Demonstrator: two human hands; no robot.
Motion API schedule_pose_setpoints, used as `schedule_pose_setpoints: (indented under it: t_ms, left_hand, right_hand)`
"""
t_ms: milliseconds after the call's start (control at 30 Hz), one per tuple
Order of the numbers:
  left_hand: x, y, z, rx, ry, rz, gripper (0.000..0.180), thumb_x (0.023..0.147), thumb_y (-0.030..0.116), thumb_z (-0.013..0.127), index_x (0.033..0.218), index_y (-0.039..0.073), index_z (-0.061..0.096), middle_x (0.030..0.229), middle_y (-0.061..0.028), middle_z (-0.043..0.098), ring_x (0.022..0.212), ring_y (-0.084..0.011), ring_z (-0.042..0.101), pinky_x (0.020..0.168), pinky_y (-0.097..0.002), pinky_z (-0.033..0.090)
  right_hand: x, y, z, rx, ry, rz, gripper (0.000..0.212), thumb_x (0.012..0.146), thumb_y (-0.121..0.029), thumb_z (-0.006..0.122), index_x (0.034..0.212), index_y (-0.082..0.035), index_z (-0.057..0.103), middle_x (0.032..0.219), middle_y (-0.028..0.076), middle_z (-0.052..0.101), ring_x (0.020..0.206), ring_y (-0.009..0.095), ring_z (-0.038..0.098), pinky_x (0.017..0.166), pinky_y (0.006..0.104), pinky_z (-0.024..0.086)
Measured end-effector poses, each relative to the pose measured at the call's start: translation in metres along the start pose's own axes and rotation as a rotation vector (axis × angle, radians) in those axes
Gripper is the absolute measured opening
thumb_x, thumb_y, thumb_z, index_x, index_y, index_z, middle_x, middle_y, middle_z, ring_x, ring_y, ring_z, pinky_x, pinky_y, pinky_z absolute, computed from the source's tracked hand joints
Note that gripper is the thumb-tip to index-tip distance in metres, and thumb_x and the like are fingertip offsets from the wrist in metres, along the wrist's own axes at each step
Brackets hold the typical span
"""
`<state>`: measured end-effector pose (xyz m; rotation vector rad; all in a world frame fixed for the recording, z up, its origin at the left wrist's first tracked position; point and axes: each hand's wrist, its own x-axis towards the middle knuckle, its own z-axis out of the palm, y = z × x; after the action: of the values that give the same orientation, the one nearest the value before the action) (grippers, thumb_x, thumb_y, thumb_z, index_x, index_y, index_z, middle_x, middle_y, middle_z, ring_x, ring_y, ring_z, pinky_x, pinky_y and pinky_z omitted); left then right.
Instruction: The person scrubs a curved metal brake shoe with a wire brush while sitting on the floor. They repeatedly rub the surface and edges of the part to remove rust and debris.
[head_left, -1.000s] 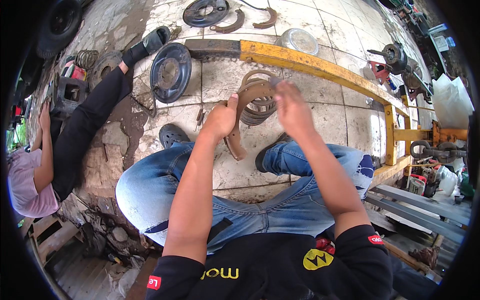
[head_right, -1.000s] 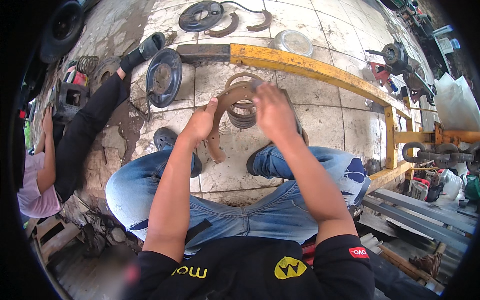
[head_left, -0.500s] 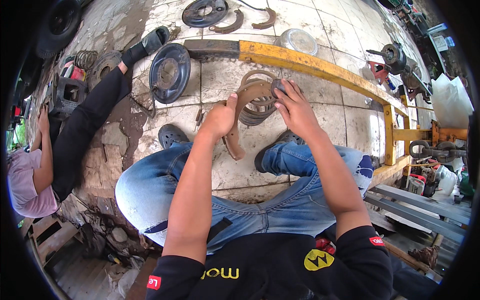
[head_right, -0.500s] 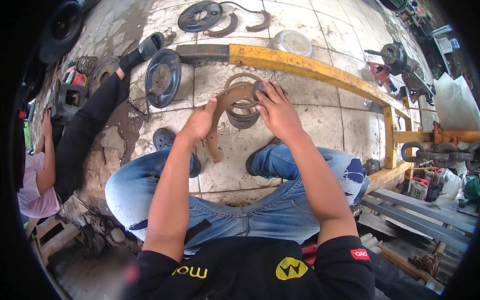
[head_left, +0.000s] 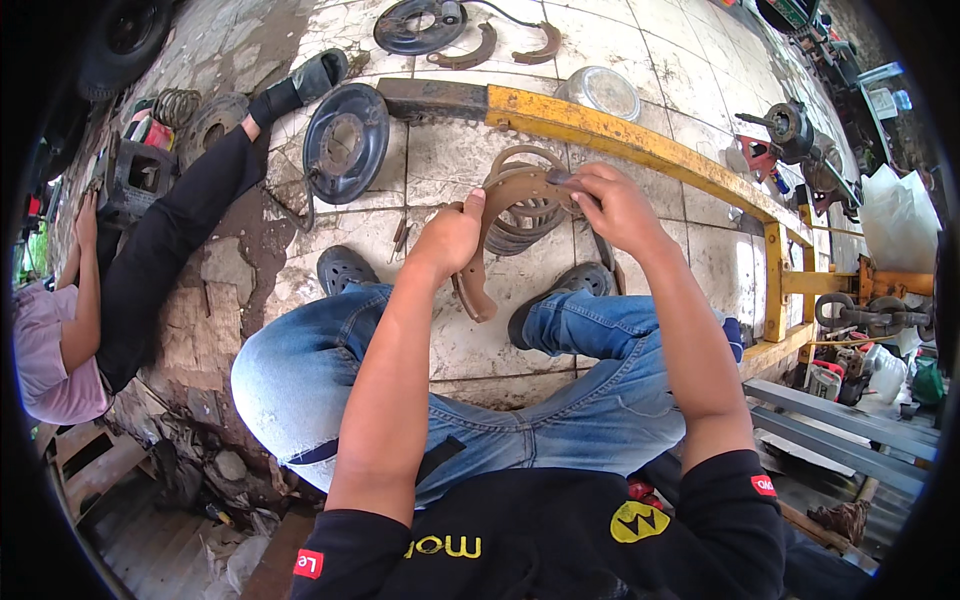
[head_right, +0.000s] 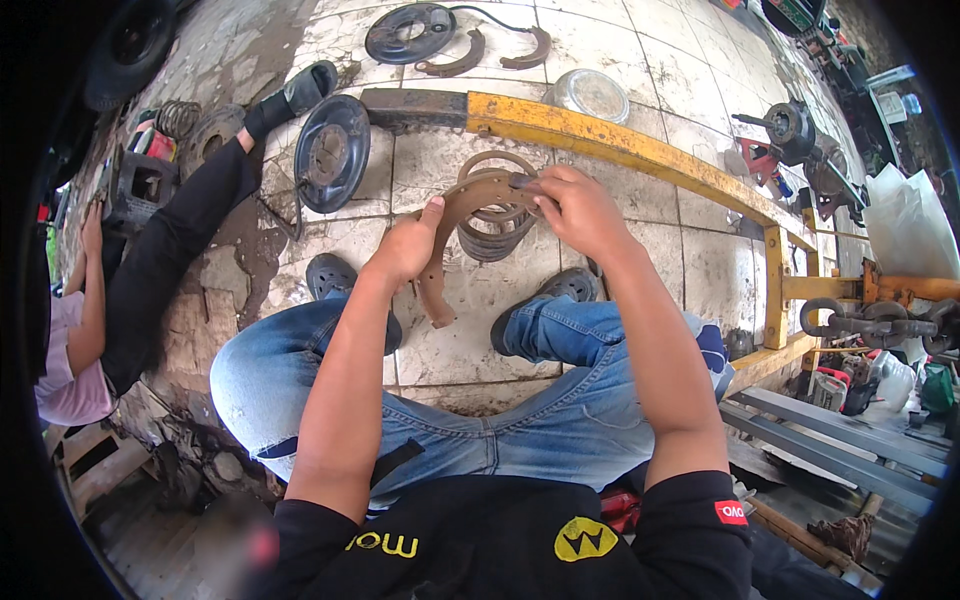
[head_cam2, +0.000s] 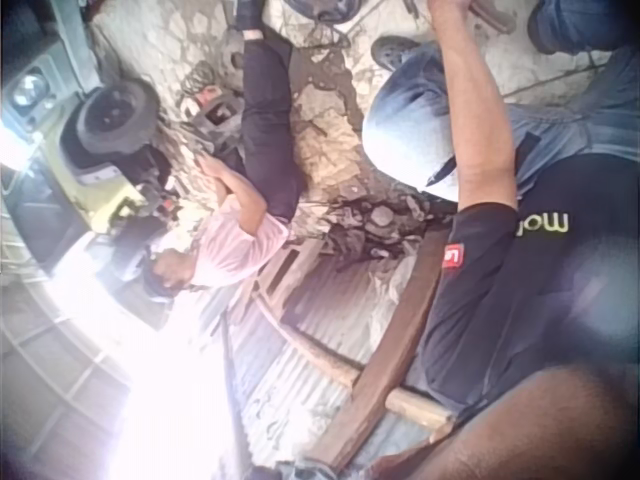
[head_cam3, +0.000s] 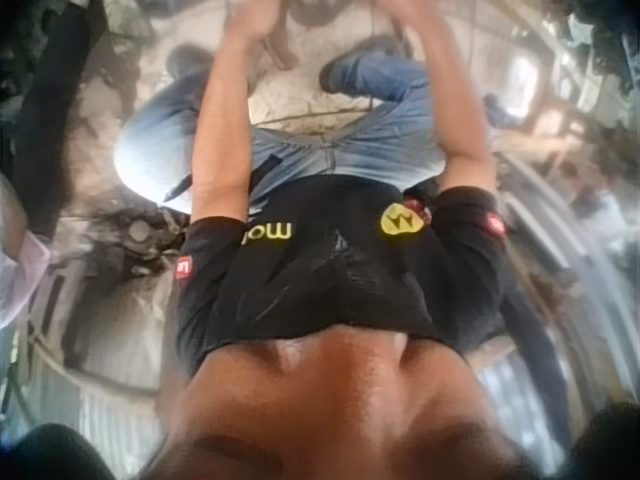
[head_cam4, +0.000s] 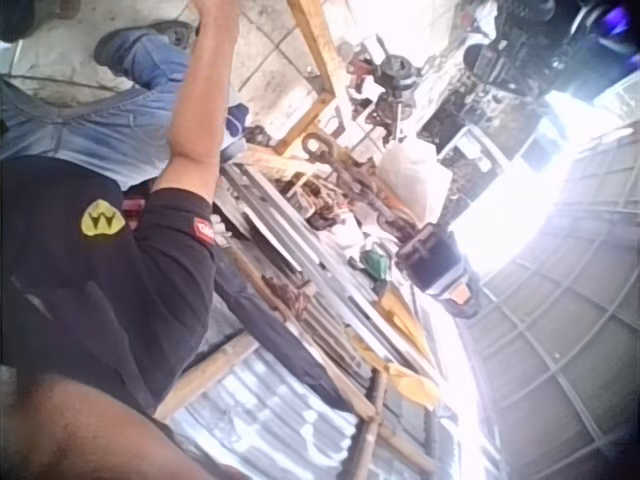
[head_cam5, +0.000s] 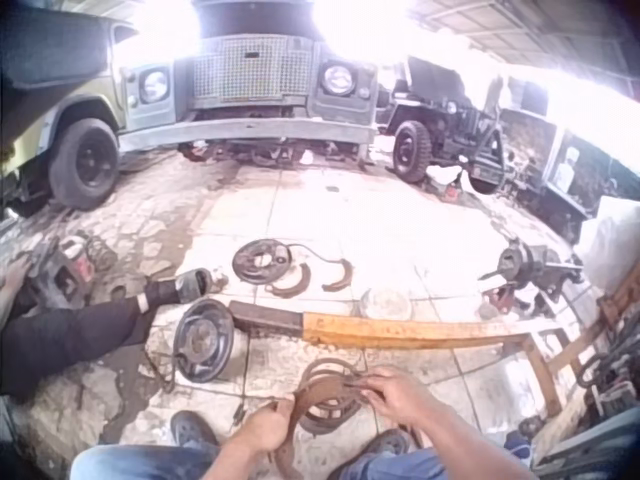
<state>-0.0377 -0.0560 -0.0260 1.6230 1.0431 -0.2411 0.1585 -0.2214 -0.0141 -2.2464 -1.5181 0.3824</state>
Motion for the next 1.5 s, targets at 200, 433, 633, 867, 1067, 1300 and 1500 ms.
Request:
schedule_pose_setpoints:
  t_ms: [200, 433, 633, 867, 1067, 1300, 1500]
  left_hand:
    - [0.009, -0.007, 0.004, 0.019, 0.004, 0.028, 0.076, 0.101, 0.055, 0.025, 0.124, -0.009, 0.058, 0.127, -0.0309, 0.057, 0.123, -0.0413, 0.053, 0.104, -0.0429, 0.038]
    - [0.004, -0.003, 0.001, -0.009, -0.001, 0.020, 0.073, 0.101, 0.054, 0.027, 0.124, -0.008, 0.058, 0.128, -0.0307, 0.057, 0.124, -0.0408, 0.053, 0.104, -0.0436, 0.039]
    - [0.000, 0.000, -0.002, 0.013, -0.003, 0.004, 0.073, 0.101, 0.054, 0.027, 0.124, -0.008, 0.059, 0.127, -0.0303, 0.058, 0.123, -0.0410, 0.053, 0.104, -0.0436, 0.039]
    - [0.010, -0.006, 0.003, 0.024, 0.001, 0.053, 0.072, 0.101, 0.052, 0.026, 0.123, -0.008, 0.059, 0.125, -0.0302, 0.059, 0.122, -0.0415, 0.054, 0.104, -0.0437, 0.039]
    - [0.003, 0.000, 0.000, 0.021, -0.006, 0.032, 0.072, 0.101, 0.053, 0.027, 0.123, -0.008, 0.059, 0.125, -0.0301, 0.059, 0.122, -0.0418, 0.054, 0.104, -0.0438, 0.039]
    - [0.004, 0.002, -0.003, 0.065, -0.023, 0.024, 0.072, 0.101, 0.053, 0.026, 0.125, -0.007, 0.058, 0.127, -0.0298, 0.057, 0.122, -0.0416, 0.053, 0.104, -0.0442, 0.039]
    - [0.003, 0.001, -0.001, 0.046, -0.019, 0.021, 0.072, 0.102, 0.052, 0.026, 0.124, -0.008, 0.058, 0.126, -0.0302, 0.058, 0.122, -0.0413, 0.054, 0.104, -0.0446, 0.039]
  right_hand:
    - [0.008, -0.018, 0.017, -0.413, 0.205, -0.312, 0.017, 0.084, -0.014, 0.064, 0.100, -0.012, 0.070, 0.102, -0.003, 0.063, 0.098, 0.018, 0.057, 0.085, 0.0348, 0.041]
    - [0.012, -0.029, 0.035, -0.559, 0.291, -0.413, 0.019, 0.083, -0.015, 0.060, 0.099, -0.011, 0.069, 0.106, -0.003, 0.061, 0.099, 0.016, 0.054, 0.083, 0.0340, 0.040]
    - [0.012, -0.018, 0.022, -0.679, 0.190, -0.429, 0.023, 0.081, -0.013, 0.058, 0.101, -0.008, 0.068, 0.107, 0.001, 0.060, 0.100, 0.018, 0.054, 0.085, 0.0327, 0.040]
    - [0.014, -0.023, 0.034, -0.626, 0.282, -0.513, 0.024, 0.081, -0.013, 0.058, 0.102, -0.008, 0.068, 0.106, 0.001, 0.059, 0.098, 0.017, 0.053, 0.083, 0.0320, 0.040]
    - [0.012, -0.014, 0.022, -0.660, 0.213, -0.455, 0.021, 0.081, -0.014, 0.059, 0.099, -0.009, 0.068, 0.104, 0.000, 0.059, 0.097, 0.017, 0.054, 0.083, 0.0316, 0.040]
    - [0.013, -0.021, 0.032, -0.570, 0.194, -0.419, 0.028, 0.080, -0.010, 0.057, 0.106, -0.004, 0.066, 0.113, 0.005, 0.061, 0.103, 0.022, 0.055, 0.086, 0.0361, 0.043]
    - [0.007, -0.006, 0.019, -0.652, 0.199, -0.425, 0.018, 0.082, -0.014, 0.058, 0.097, -0.007, 0.066, 0.101, 0.001, 0.058, 0.096, 0.019, 0.053, 0.084, 0.0322, 0.042]
